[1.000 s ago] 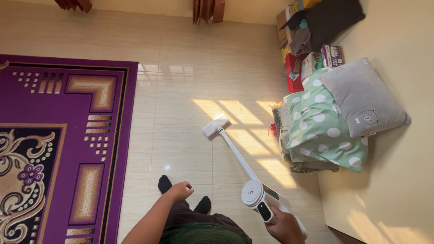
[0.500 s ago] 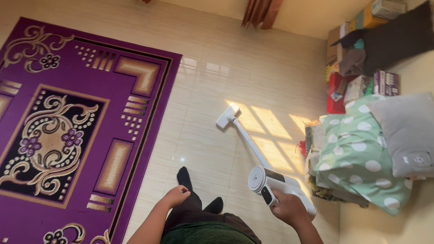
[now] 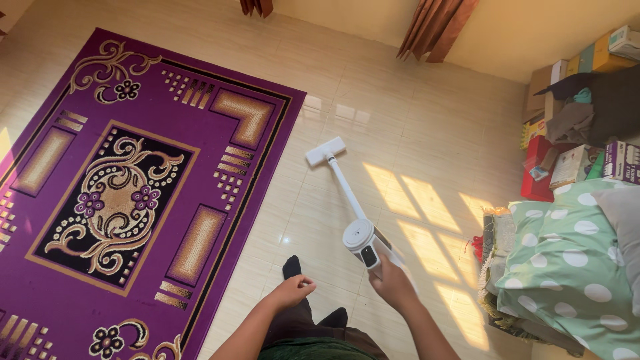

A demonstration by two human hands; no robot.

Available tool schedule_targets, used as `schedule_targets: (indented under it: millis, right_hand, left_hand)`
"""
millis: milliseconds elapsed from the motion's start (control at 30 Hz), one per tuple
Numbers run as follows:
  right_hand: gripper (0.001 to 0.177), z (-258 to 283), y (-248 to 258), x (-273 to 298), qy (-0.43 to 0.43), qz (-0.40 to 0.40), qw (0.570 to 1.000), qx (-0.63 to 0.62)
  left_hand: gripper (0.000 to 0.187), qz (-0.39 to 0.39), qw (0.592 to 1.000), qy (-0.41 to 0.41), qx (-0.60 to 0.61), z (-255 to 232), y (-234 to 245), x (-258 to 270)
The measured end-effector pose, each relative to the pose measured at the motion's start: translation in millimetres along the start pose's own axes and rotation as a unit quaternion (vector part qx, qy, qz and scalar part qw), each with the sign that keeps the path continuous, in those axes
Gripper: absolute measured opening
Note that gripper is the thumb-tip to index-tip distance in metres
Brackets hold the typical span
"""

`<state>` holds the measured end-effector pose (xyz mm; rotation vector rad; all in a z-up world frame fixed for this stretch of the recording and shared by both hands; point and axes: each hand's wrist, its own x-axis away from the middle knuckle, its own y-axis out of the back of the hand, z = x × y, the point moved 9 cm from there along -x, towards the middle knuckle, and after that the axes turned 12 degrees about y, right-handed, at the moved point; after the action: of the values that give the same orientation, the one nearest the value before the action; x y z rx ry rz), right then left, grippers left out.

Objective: The person uses a white cordless stick vacuum to clean a tiled floor in a bedroom. They move the vacuum back and forth across the floor, covering the area near a purple rug and a bed with green polka-dot bedding.

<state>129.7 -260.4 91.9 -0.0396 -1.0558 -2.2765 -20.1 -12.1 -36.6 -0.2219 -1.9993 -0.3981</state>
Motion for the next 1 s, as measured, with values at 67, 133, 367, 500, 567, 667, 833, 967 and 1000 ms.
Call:
schedule_targets:
  millis: [67,133,367,500,567,667,833,967,1000]
  right_hand:
    - [0.055,4,-19,-6,-0.022,-0.028,0.995,-0.091]
    - [0.057,10,-34,-13,-0.023,-0.051,0.987,-0.153]
    - [0.057,61,-84,-4,0.019,0.000,0.947,-0.320]
    - [0.057,77,-79,10,0.034,0.048,0.945,-0.321]
    - [0.060,84,-73,21,0.017,0.102,0.951,-0.293]
    - [0.059,98,-57,43,0.043,0.130,0.960,-0.246]
    - [0.065,122,-29,70,0.137,0.106,0.968,-0.182]
    - [0.052,97,-22,92,0.111,0.104,0.972,-0.178]
    - [0.047,83,-25,97,0.072,0.113,0.975,-0.175]
  left_hand:
    - [0.056,0.046,0.994,-0.008,0.098,-23,-7,2]
    - [0.058,0.080,0.984,-0.030,0.157,-51,-12,7]
    - [0.055,0.104,0.972,-0.113,0.177,-121,-24,56]
    - [0.050,0.083,0.961,-0.156,0.211,-125,-26,70]
    - [0.048,0.053,0.963,-0.172,0.198,-118,-24,69]
    - [0.045,0.048,0.956,-0.183,0.223,-99,-36,65]
    - [0.043,0.051,0.951,-0.117,0.281,-63,-54,70]
    - [0.040,0.041,0.938,-0.082,0.336,-35,-49,78]
    - [0.040,0.021,0.941,-0.079,0.327,-27,-44,78]
